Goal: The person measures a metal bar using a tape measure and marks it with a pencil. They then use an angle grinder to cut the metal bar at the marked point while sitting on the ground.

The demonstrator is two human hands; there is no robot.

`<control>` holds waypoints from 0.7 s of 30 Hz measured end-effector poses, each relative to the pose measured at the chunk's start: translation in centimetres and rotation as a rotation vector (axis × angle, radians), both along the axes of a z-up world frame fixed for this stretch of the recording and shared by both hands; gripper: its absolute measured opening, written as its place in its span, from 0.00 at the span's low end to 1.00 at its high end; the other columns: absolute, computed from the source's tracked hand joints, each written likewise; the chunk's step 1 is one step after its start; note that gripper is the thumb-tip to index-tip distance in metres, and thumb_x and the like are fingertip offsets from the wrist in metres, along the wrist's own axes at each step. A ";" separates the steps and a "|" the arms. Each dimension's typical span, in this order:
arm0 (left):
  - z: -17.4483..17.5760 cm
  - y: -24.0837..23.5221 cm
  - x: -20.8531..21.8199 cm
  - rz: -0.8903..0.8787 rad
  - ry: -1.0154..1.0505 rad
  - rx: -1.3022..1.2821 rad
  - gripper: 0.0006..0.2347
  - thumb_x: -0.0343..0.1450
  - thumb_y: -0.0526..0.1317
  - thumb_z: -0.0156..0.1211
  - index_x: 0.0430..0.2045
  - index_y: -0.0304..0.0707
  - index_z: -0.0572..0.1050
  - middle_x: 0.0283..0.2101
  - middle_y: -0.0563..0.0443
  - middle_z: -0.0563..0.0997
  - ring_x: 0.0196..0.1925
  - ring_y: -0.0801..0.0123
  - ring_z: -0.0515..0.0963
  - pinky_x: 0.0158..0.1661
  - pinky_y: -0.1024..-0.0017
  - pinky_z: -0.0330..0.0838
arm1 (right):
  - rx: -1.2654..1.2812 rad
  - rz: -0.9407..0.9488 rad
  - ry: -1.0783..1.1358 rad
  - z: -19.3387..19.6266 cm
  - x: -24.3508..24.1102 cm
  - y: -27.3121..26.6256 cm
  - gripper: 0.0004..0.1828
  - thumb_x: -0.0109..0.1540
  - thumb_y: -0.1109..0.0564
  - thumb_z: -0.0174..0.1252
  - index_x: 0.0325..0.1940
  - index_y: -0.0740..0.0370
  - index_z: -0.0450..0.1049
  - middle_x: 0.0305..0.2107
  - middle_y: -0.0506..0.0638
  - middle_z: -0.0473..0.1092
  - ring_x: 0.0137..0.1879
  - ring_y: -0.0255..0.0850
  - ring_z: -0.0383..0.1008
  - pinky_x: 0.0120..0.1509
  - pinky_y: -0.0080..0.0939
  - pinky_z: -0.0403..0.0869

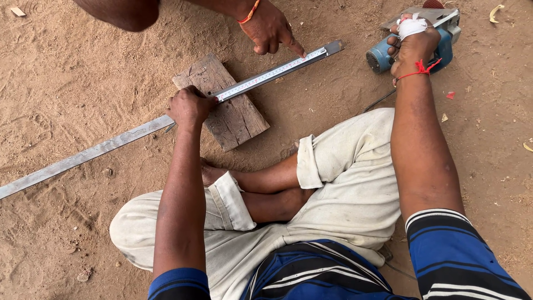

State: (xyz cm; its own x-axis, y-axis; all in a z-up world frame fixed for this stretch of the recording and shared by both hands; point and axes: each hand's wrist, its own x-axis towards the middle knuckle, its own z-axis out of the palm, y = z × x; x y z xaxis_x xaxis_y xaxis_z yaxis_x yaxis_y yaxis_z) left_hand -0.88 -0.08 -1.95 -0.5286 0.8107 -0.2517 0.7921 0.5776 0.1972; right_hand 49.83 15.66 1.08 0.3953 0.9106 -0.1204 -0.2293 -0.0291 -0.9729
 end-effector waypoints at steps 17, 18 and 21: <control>-0.3 0.3 -0.2 0.000 -0.002 -0.030 0.22 0.61 0.64 0.74 0.37 0.53 0.81 0.44 0.52 0.82 0.53 0.56 0.72 0.55 0.51 0.64 | -0.020 -0.021 0.017 1.0 -0.7 -0.6 0.08 0.64 0.56 0.65 0.45 0.62 0.80 0.26 0.51 0.78 0.22 0.35 0.74 0.21 0.33 0.66; -0.4 0.2 -0.2 0.006 -0.010 -0.031 0.22 0.61 0.64 0.74 0.37 0.54 0.81 0.43 0.52 0.82 0.53 0.56 0.73 0.55 0.52 0.65 | -0.026 -0.024 0.017 1.1 -0.8 -0.6 0.08 0.64 0.57 0.65 0.45 0.62 0.80 0.25 0.51 0.78 0.22 0.35 0.74 0.21 0.33 0.66; -0.4 0.1 -0.2 0.010 -0.010 -0.018 0.21 0.60 0.63 0.75 0.35 0.53 0.82 0.43 0.52 0.82 0.52 0.56 0.72 0.54 0.51 0.64 | -0.009 -0.020 0.029 1.4 -0.9 -0.8 0.08 0.64 0.57 0.64 0.45 0.62 0.80 0.26 0.51 0.78 0.22 0.36 0.74 0.21 0.33 0.66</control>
